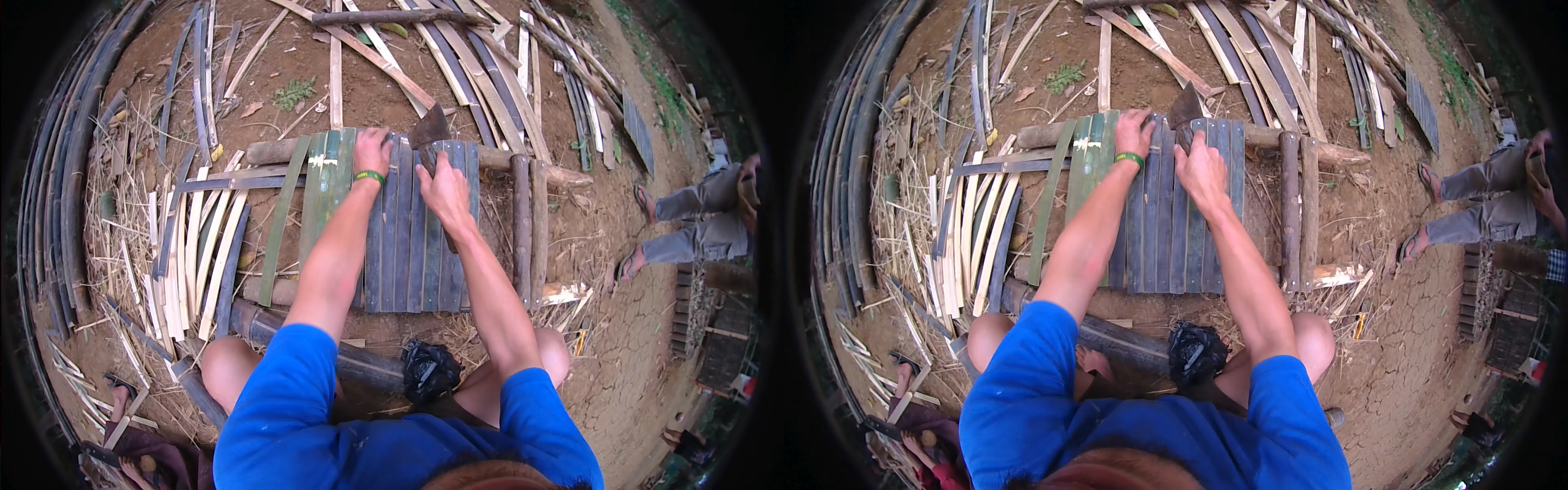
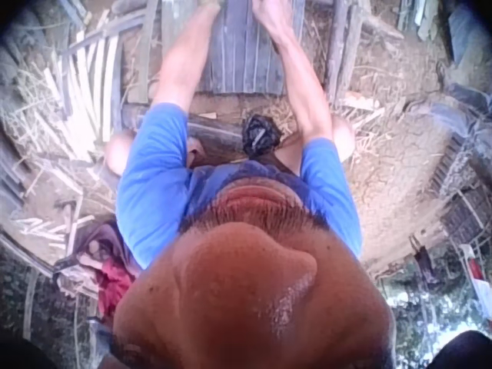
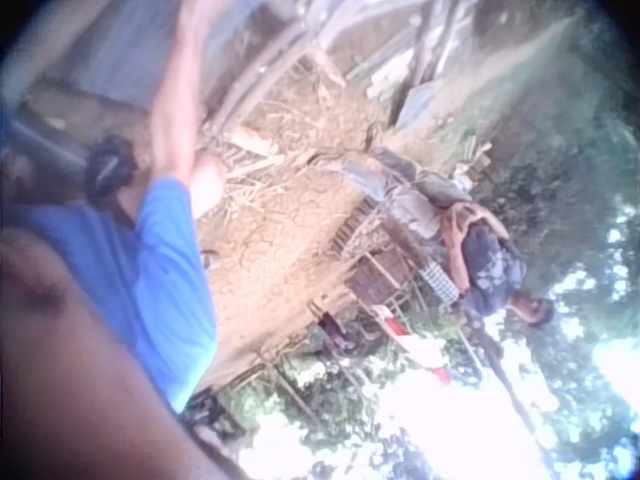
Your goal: The person sits on the ground and uses a machete to scrape and smooth the surface of a bamboo mat. They hold the mat with one hand while repeatedly striking and scraping the bamboo strips with the blade of the machete.
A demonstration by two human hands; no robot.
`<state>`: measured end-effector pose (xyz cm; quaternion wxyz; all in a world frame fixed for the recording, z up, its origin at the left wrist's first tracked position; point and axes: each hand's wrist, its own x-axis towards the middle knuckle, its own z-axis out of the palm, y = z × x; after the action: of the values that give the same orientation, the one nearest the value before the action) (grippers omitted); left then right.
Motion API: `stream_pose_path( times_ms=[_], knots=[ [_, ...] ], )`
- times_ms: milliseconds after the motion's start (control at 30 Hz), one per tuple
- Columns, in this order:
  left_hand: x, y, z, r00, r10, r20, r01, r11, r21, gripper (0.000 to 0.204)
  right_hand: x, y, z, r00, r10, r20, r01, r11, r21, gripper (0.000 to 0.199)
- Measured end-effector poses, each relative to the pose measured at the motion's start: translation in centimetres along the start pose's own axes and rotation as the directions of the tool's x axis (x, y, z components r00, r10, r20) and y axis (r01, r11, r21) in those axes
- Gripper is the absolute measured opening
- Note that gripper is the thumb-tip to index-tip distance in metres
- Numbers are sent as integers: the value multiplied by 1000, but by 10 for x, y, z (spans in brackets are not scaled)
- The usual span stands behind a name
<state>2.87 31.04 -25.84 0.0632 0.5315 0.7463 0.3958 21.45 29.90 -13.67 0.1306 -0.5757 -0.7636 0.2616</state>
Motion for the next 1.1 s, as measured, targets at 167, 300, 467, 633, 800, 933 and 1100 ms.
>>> stream_pose_path(
  times_ms=[167, 300, 467, 633, 800, 933, 1100],
  knots=[
    [-88, 42, -13, 988, -112, 104, 67, 929, 364, 71, 9, 16, 21, 999, 21, -45, -11, 975, 220, 47],
    [-103, 42, -25, 977, -80, 200, -10, 910, 415, 67, 25, 7, 43, 967, 206, 151, -254, 709, 658, 44],
    [-99, 45, -24, 967, -96, 238, -11, 910, 414, 69, 45, 10, 75, 968, 215, 127, -250, 821, 514, 56],
    [-97, 47, -29, 959, -112, 260, -5, 911, 413, 69, 37, -4, 56, 982, 113, -149, -72, 964, 255, 52],
    [-98, 44, -28, 958, -127, 256, 5, 904, 426, 69, 29, -26, 13, 985, -102, -140, 121, 983, 135, 45],
    [-95, 49, -30, 939, -154, 307, -11, 880, 474, 67, 32, -38, 5, 963, -247, -106, 252, 967, 31, 41],
    [-99, 46, -28, 950, -124, 288, -15, 899, 437, 63, 44, -25, 14, 971, -223, 90, 235, 957, -168, 40]
  ],
)
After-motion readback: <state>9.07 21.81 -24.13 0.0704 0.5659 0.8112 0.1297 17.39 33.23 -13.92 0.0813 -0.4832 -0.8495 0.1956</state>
